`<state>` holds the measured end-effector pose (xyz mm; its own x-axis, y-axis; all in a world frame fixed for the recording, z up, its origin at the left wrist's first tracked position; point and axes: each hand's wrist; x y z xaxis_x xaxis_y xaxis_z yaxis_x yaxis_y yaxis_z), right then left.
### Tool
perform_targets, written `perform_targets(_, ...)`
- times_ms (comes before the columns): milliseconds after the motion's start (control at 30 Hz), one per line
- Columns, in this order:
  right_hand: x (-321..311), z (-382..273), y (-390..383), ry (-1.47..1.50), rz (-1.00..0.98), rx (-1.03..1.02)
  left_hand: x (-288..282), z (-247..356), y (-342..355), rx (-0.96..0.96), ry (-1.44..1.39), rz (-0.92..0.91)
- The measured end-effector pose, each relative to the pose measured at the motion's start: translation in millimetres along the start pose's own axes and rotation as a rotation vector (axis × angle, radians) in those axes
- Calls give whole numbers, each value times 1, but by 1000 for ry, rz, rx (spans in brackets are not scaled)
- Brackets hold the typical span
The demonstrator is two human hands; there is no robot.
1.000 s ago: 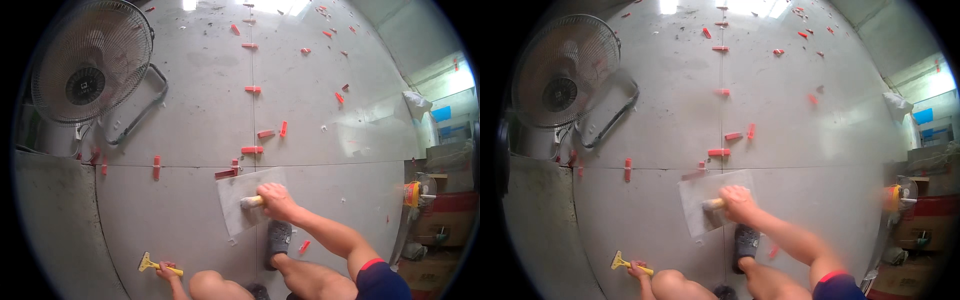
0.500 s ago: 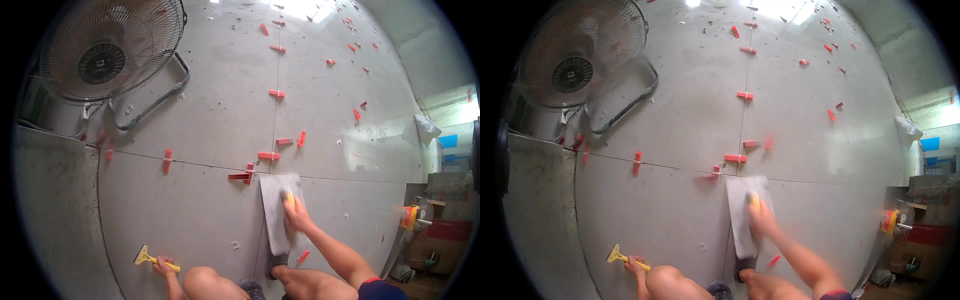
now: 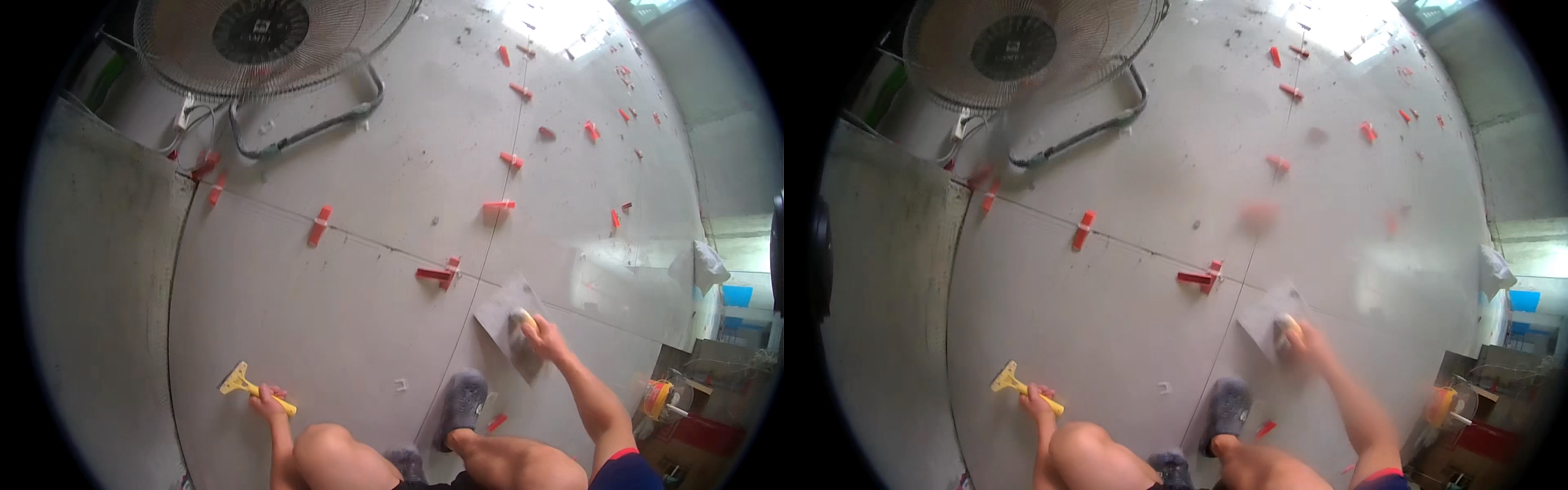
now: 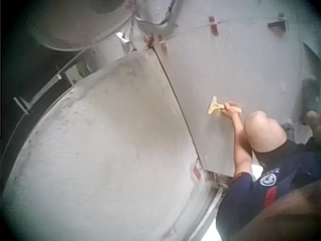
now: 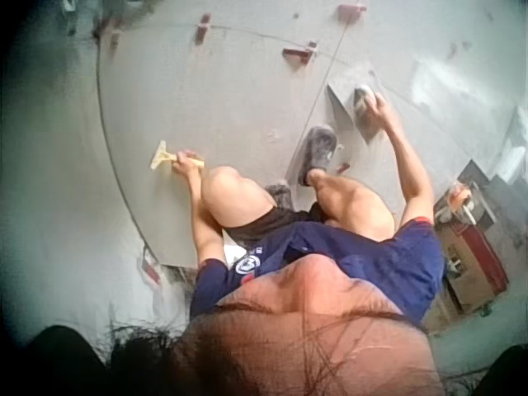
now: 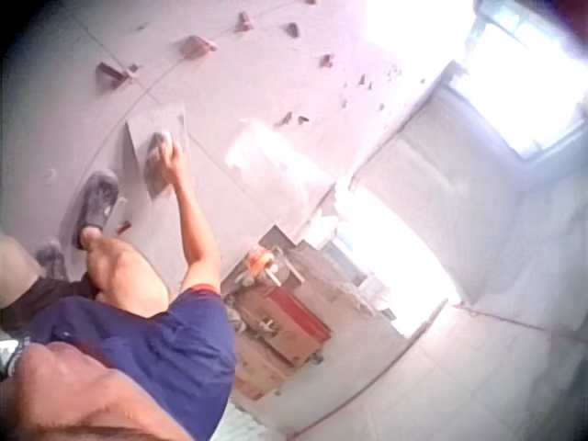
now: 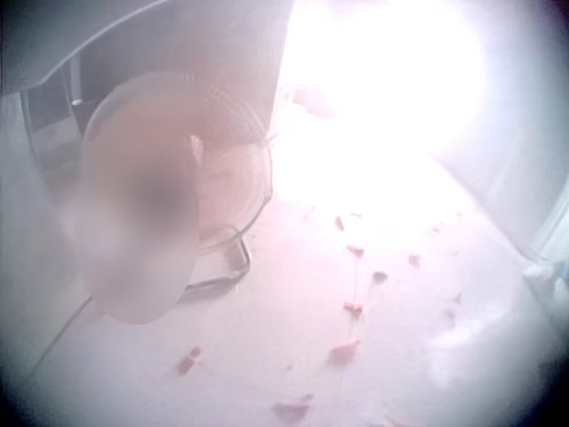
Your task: The person applies grout to the gaps between floor tiles using a float and clears the grout lines using a scraper while moving across the floor.
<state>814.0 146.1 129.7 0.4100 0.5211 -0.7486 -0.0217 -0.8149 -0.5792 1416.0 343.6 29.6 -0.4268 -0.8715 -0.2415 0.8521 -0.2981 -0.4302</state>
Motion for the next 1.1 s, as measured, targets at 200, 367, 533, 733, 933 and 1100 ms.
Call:
perform_targets(200,24,-195,96,-358,-217,-592,-1,-15,5,-1,-23,-14)
perform_targets(367,49,-242,45,-326,-436,-712,-5,-9,3,-27,-81,6)
perform_targets(533,24,-152,15,-289,-252,-371,-5,-11,1,-47,-128,-39)
perform_targets(733,19,-174,76,-256,-85,-341,-4,-4,-2,7,-113,-81)
perform_targets(933,61,-315,120,-441,-233,-735,-11,-13,2,12,-81,-56)
perform_targets(1100,33,-234,73,-363,-303,-418,-6,4,-5,-6,-27,-29)
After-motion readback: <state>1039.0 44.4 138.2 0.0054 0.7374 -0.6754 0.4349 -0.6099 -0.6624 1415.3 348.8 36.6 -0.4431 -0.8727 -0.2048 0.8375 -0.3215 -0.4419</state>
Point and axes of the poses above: each hand's wrist, its own y-axis towards the middle knuckle, its own x-axis out of the palm, z = x × y, and after that the axes turned 13 degrees about -y, right-handed
